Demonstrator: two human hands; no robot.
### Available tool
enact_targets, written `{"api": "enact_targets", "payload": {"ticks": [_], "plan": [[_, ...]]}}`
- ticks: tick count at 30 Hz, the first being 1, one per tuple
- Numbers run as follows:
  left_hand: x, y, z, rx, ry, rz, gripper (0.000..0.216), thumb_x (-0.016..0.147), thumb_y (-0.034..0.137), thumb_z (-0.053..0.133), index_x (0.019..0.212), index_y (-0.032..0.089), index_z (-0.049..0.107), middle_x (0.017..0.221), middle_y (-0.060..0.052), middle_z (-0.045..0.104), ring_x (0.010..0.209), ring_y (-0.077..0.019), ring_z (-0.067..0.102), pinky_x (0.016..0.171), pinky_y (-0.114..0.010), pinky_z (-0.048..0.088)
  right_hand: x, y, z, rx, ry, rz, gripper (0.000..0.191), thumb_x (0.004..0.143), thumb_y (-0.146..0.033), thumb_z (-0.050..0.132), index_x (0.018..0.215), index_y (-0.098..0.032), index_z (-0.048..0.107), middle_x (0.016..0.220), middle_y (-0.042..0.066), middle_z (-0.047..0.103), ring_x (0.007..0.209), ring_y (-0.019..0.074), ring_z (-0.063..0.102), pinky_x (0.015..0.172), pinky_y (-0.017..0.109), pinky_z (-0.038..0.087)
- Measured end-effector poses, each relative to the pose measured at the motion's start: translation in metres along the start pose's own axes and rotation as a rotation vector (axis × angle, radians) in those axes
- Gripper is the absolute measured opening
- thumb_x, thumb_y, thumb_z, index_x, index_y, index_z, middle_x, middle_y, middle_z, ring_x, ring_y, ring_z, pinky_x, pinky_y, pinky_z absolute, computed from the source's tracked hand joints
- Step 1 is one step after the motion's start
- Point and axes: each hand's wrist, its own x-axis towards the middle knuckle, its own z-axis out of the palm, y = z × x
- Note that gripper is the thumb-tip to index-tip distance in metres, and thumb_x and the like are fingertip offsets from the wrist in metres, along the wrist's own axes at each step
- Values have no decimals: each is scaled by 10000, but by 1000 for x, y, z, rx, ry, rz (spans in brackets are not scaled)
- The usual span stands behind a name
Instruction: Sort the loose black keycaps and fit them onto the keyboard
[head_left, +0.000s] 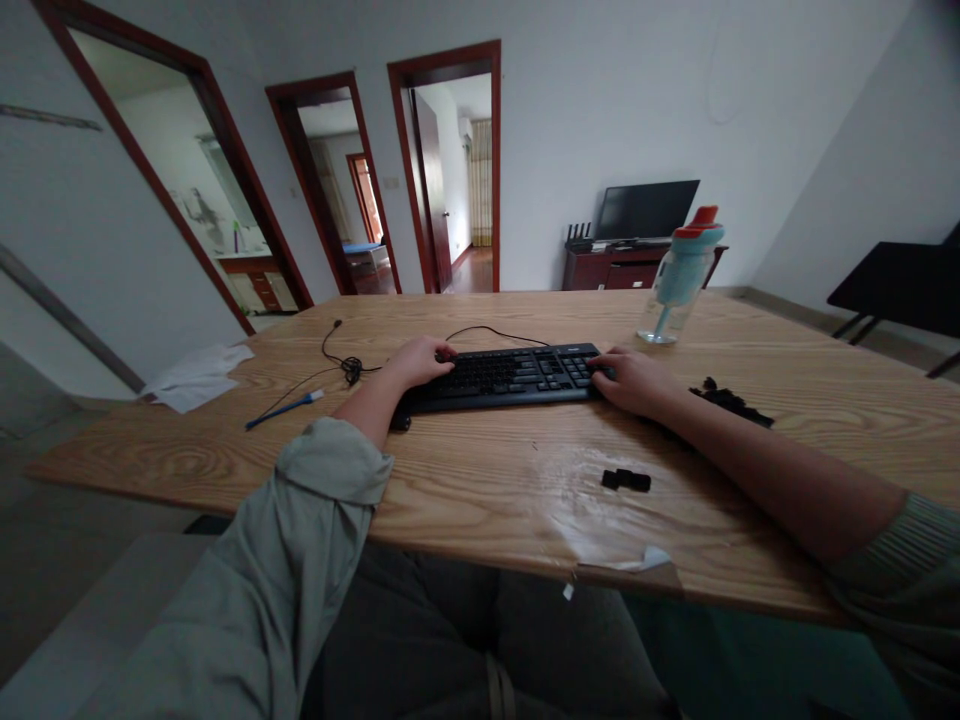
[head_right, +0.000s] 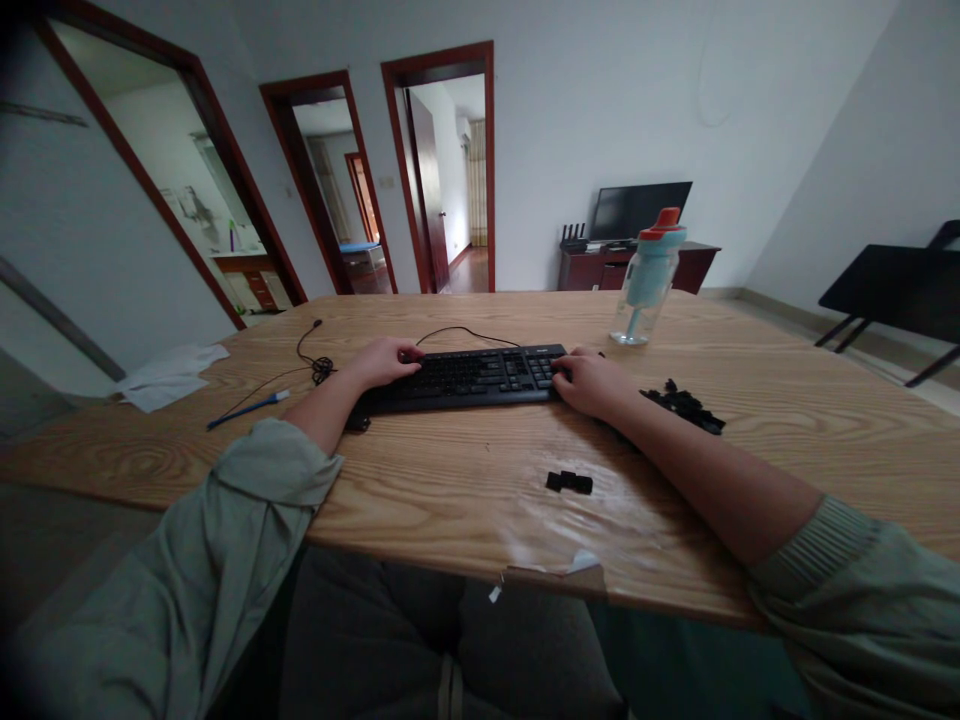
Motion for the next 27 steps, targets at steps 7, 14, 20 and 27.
{"api": "enact_targets", "payload": {"ticks": [7, 14, 20, 27], "plan": [[-2, 10, -2, 37, 52, 15, 292, 824, 310, 651, 1074, 198, 753, 991, -61, 759, 876, -199, 672, 813, -305, 505, -4, -4, -5, -36, 14, 3, 399, 916, -380, 462, 1125, -196, 747, 1183, 124, 688, 1012, 287, 657, 871, 368, 489], [-1, 13, 0, 151, -4, 71, 238, 858, 290, 619, 997, 191, 785, 993, -72, 759, 917, -210, 667, 837, -310, 496, -4, -4, -7, -44, 9, -7, 406, 913, -375, 459, 1143, -187, 736, 1194, 118, 687, 997, 278, 661, 869, 365, 494], [-2, 13, -1, 167, -3, 42, 243, 850, 320, 623, 984, 203, 789, 956, -70, 769, 895, -212, 675, 808, -311, 491, -4, -1, -6, -23, 20, -32, 393, 913, -367, 461, 1134, -195, 735, 1192, 118, 688, 1024, 282, 653, 909, 381, 491], [-3, 14, -1, 121, 33, -21, 264, 846, 355, 644, 1004, 206, 794, 892, -75, 758, 826, -209, 667, 800, -318, 497, -4, 0, -7, -12, 3, -38, 417, 909, -375, 461, 1156, -175, 730, 1179, 124, 686, 997, 282, 662, 898, 376, 492]]}}
